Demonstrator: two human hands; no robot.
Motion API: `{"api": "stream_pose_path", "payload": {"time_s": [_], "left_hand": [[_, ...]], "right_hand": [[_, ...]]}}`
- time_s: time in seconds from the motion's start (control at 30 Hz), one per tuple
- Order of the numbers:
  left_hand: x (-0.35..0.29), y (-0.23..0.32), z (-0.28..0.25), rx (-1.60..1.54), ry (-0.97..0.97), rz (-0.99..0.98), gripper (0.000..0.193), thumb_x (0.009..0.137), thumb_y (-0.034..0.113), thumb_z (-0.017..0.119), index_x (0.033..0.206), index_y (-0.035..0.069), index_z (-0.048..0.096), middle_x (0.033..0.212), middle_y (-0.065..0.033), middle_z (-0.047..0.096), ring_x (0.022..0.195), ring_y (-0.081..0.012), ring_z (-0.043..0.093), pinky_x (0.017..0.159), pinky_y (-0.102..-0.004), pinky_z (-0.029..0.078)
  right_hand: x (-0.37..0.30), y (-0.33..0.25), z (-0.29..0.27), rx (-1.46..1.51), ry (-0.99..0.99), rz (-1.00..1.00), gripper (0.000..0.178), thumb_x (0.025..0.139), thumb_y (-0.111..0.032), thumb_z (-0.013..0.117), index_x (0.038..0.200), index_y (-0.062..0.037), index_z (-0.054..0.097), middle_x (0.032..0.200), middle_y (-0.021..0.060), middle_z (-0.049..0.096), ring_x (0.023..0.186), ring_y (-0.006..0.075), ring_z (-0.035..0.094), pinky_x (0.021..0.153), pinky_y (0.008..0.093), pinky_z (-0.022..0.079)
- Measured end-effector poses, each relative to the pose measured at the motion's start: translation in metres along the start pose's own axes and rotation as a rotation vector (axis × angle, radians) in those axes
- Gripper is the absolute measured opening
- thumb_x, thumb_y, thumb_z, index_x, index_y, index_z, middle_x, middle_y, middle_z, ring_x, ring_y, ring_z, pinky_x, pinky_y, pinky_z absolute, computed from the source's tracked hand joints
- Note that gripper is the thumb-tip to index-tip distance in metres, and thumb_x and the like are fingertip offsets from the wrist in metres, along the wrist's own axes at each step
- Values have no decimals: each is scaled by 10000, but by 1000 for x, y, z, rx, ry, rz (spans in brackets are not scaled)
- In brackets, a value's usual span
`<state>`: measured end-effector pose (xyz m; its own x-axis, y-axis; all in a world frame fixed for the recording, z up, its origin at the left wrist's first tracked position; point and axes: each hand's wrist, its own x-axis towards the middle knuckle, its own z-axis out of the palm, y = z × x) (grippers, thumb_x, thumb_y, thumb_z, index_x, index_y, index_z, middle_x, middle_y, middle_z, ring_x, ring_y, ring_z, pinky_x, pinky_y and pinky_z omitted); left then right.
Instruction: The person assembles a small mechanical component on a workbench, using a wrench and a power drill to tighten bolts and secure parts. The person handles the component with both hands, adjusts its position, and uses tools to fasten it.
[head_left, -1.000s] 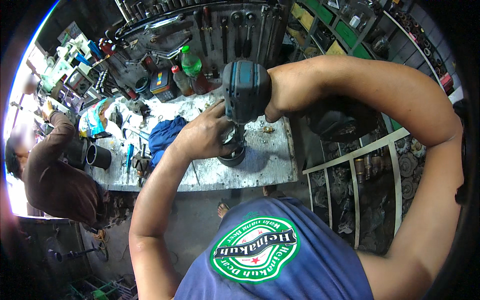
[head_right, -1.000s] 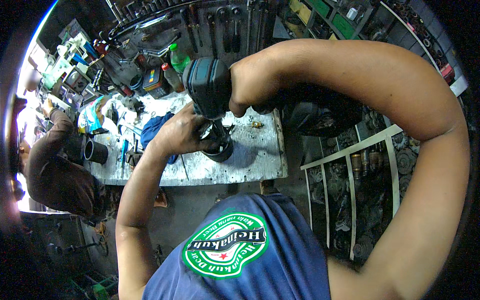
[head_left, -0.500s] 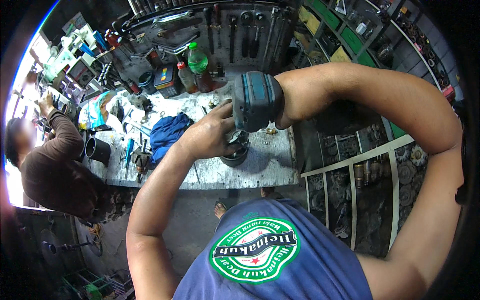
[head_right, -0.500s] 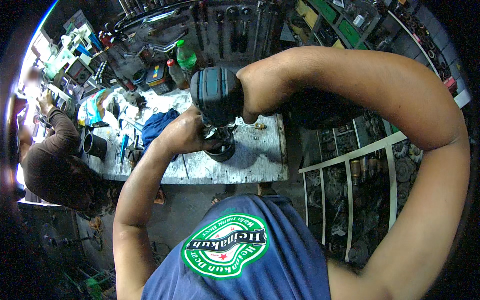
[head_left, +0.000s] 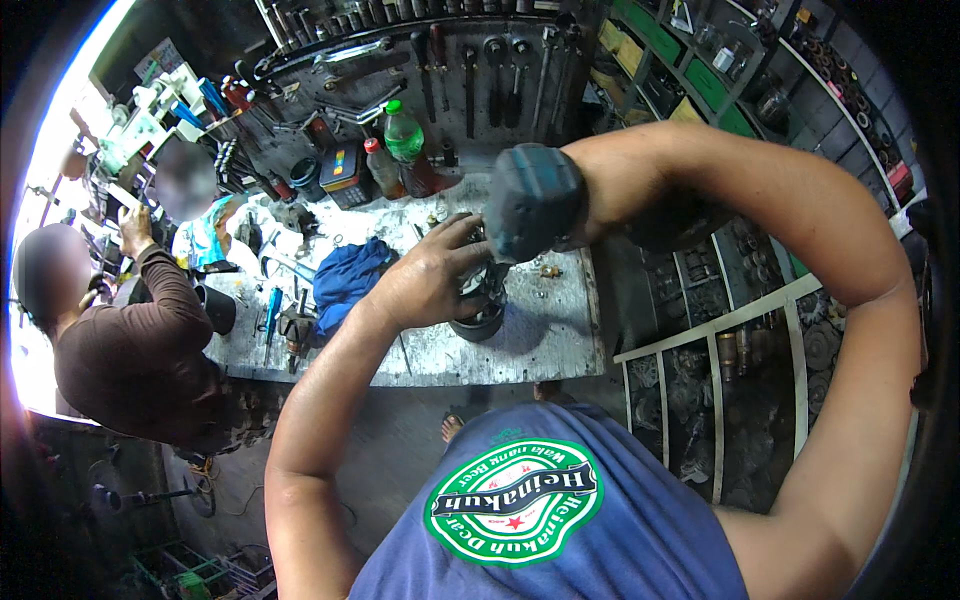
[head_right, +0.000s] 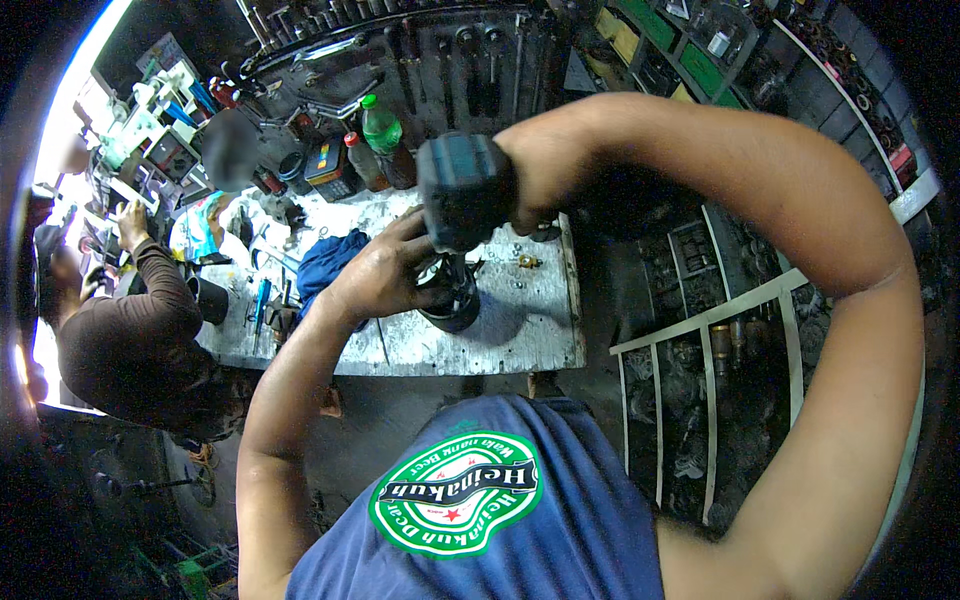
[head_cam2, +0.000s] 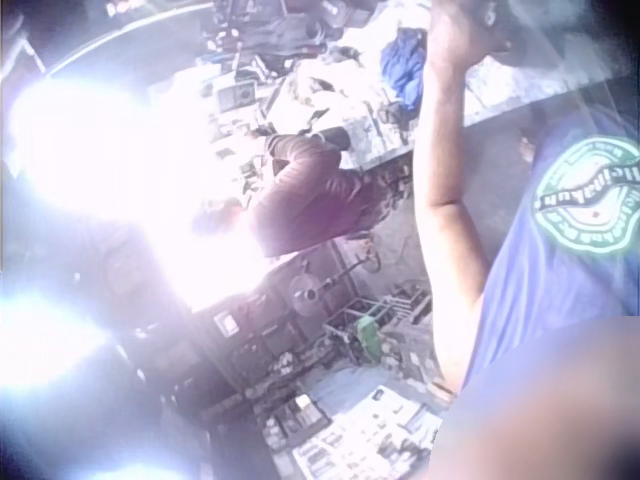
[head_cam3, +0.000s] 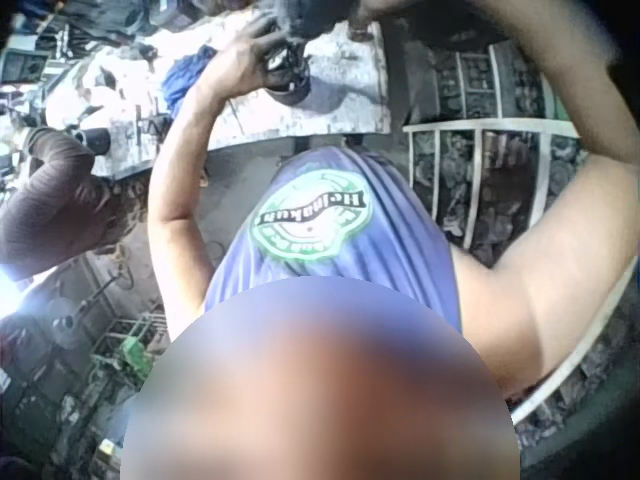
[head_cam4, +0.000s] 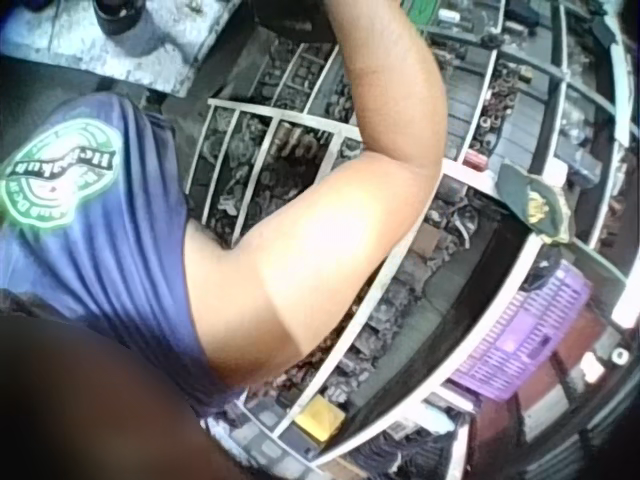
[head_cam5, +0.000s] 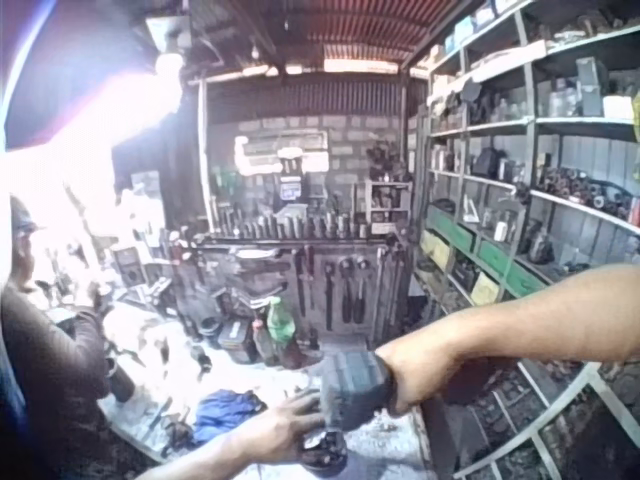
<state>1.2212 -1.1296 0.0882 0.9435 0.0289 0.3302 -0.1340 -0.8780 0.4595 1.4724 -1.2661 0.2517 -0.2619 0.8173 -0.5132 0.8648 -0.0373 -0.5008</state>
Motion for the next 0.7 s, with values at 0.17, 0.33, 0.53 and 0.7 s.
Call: {"api": "stream_pose_path", "payload": {"time_s": [0.17,0.33,0.53,0.7], "left_hand": [[0,2,0,77,12,-26,793,714,194,943,1468,140,701,1672,-239,503,1512,-475,534,1246,-529,501],[-3,19,2,191,52,-124,730,758,253,968,1441,152,729,1740,-267,425,1587,-527,429,1292,-575,430],[-9,45,41,357,265,-337,712,768,342,988,1433,258,746,1733,-212,457,1566,-539,433,1292,-638,393],[2,59,76,455,512,-478,468,862,279,924,1317,277,811,1652,-144,555,1546,-516,466,1266,-636,413]], "right_hand": [[-45,72,-4,78,83,-234,555,852,-14,905,1380,-79,749,1297,115,805,1216,244,745,1108,442,576],[-97,152,27,220,470,-15,587,811,-78,1002,1352,-70,774,1293,70,815,1201,205,736,1094,423,581],[-67,232,60,602,827,-34,608,875,-56,965,1439,-101,743,1404,49,764,1309,213,694,1154,434,569],[52,273,49,650,851,-361,515,989,-72,865,1483,-63,719,1465,46,719,1333,195,672,1191,398,512]]}}
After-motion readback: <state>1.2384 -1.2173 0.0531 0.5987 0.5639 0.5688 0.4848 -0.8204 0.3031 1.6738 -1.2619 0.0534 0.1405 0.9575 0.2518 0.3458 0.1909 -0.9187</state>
